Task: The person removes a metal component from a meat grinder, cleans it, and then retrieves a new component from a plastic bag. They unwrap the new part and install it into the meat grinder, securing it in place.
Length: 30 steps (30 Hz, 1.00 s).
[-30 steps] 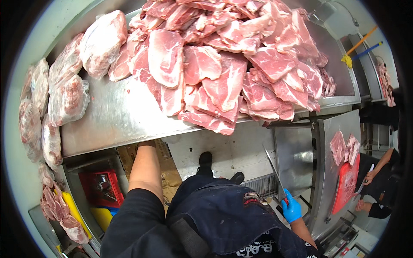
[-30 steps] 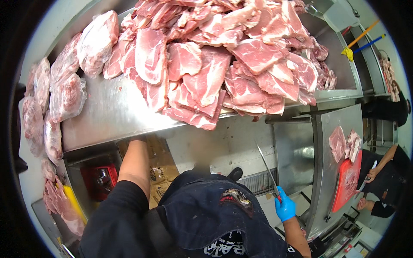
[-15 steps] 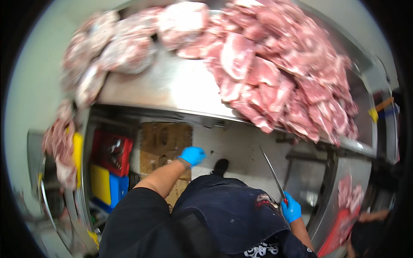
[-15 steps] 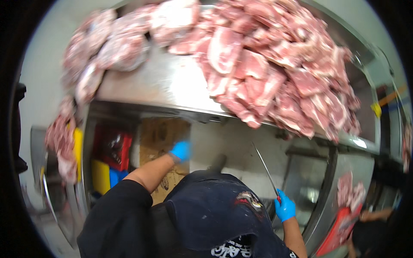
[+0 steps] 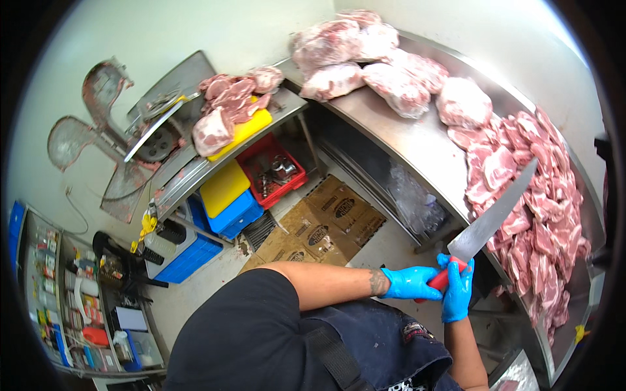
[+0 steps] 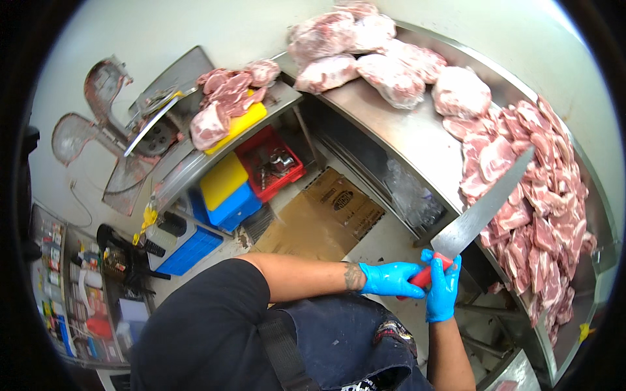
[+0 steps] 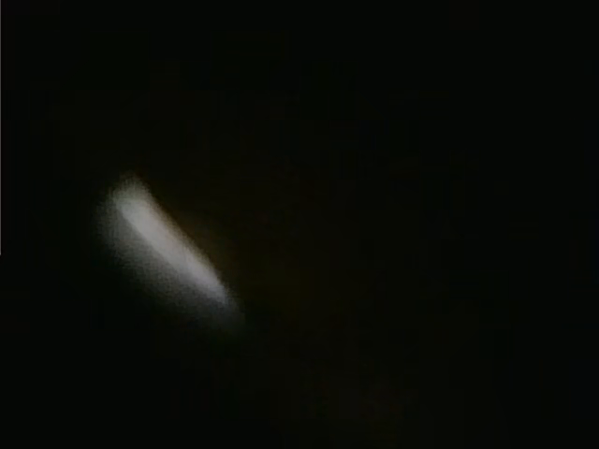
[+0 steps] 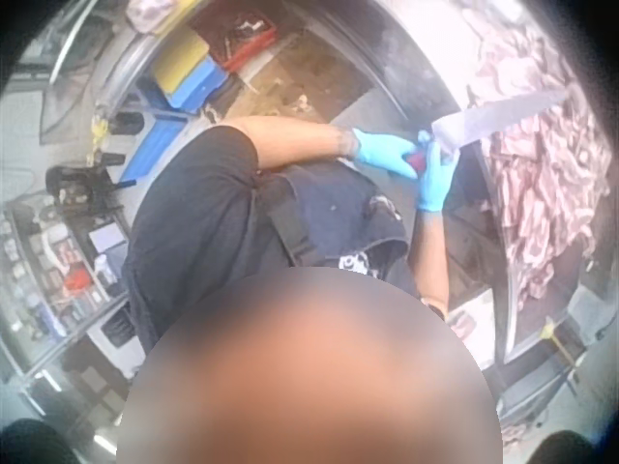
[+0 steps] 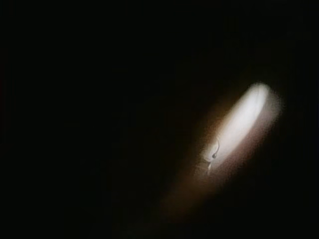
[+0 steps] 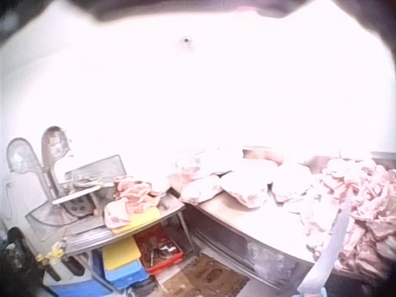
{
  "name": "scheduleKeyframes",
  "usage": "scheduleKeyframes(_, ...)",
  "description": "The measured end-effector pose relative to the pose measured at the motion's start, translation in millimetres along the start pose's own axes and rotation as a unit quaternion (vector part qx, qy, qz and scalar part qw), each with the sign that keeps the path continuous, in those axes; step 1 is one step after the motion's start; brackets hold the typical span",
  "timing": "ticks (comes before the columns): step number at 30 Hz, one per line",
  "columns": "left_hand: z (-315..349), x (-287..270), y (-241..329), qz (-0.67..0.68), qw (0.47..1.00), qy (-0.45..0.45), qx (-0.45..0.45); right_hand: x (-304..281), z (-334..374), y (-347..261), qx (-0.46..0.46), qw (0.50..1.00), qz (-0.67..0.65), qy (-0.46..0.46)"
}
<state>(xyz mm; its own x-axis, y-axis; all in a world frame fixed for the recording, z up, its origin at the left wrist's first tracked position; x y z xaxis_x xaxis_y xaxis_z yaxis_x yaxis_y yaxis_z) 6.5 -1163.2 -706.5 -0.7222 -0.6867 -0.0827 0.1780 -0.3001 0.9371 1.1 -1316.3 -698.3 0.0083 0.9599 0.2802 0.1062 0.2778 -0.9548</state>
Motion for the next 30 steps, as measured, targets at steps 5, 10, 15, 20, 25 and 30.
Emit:
scheduleKeyframes(5,79.8,-74.8,-14.8,0.123,0.980,0.152,-0.026,93.1,-31.5,15.0,-0.009,0.970,0.088,-0.227)
scheduleKeyframes(10,219.7,-196.5,-135.5,0.082,0.908,0.404,-0.078,131.9,-65.2,131.2,0.056,0.903,0.253,-0.342)
scheduleKeyframes(15,405.6,-278.5,-267.9,0.238,0.702,0.643,-0.194,108.9,-80.9,274.6,0.225,0.834,0.415,-0.285)
scheduleKeyframes(20,505.7,-319.2,-339.6,0.336,0.522,0.752,-0.221,62.2,-85.5,323.4,0.235,0.632,0.628,-0.389)
scheduleKeyframes(25,534.1,-384.4,-386.4,0.383,0.503,0.747,-0.206,27.0,-102.8,316.6,0.353,0.747,0.524,-0.206)
scheduleKeyframes(30,573.2,-476.1,-442.5,0.428,0.537,0.711,-0.151,24.8,-118.4,300.4,0.344,0.765,0.525,-0.144)
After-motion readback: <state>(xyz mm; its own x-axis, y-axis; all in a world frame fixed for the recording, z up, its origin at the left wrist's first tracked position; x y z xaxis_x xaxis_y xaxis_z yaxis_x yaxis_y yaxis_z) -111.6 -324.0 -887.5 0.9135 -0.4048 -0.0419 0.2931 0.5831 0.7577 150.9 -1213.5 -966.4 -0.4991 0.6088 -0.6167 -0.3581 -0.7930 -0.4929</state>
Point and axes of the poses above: each hand's wrist, its own z-axis away from the middle knuckle, its own x-axis out of the palm, y = z × x, the point moved 3 cm from there along -z, towards the middle knuckle, and after that the axes turned 8 degrees about -x, right-handed, at the moved point
